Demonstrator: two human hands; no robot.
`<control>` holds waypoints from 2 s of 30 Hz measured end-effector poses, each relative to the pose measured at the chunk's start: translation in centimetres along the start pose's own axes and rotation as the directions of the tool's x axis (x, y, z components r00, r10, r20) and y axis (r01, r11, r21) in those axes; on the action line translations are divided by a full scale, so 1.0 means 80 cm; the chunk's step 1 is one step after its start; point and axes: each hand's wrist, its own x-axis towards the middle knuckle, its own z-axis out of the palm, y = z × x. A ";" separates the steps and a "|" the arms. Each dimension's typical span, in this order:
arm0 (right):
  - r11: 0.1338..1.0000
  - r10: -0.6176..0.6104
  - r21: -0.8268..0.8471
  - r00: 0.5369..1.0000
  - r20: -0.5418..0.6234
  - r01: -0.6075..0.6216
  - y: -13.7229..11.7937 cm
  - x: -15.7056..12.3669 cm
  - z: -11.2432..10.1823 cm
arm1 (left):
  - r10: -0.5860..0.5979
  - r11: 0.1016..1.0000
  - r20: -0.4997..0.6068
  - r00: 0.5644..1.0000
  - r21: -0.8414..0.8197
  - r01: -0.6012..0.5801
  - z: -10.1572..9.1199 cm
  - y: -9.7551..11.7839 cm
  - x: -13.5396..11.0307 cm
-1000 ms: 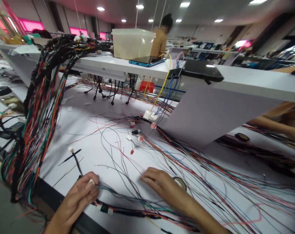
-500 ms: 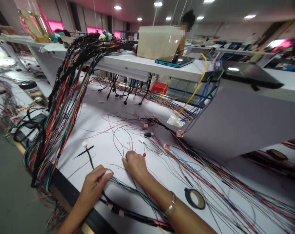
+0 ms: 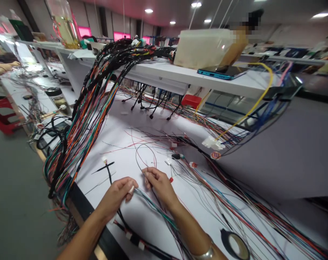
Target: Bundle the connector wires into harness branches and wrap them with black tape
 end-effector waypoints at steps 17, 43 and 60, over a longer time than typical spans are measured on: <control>0.943 -0.159 -0.271 0.977 0.143 0.193 -0.016 -0.015 0.009 | 0.163 0.987 -0.139 0.977 0.037 -0.159 -0.012 -0.005 0.028; 0.962 -0.081 -0.266 0.996 -0.037 0.068 -0.017 -0.036 0.032 | -0.035 0.913 -0.085 0.996 -0.408 -0.003 -0.016 -0.029 0.038; 0.989 -0.059 -0.142 0.994 -0.094 0.045 -0.004 -0.036 0.051 | 0.044 0.976 -0.077 0.996 -0.209 -0.059 -0.009 -0.030 0.034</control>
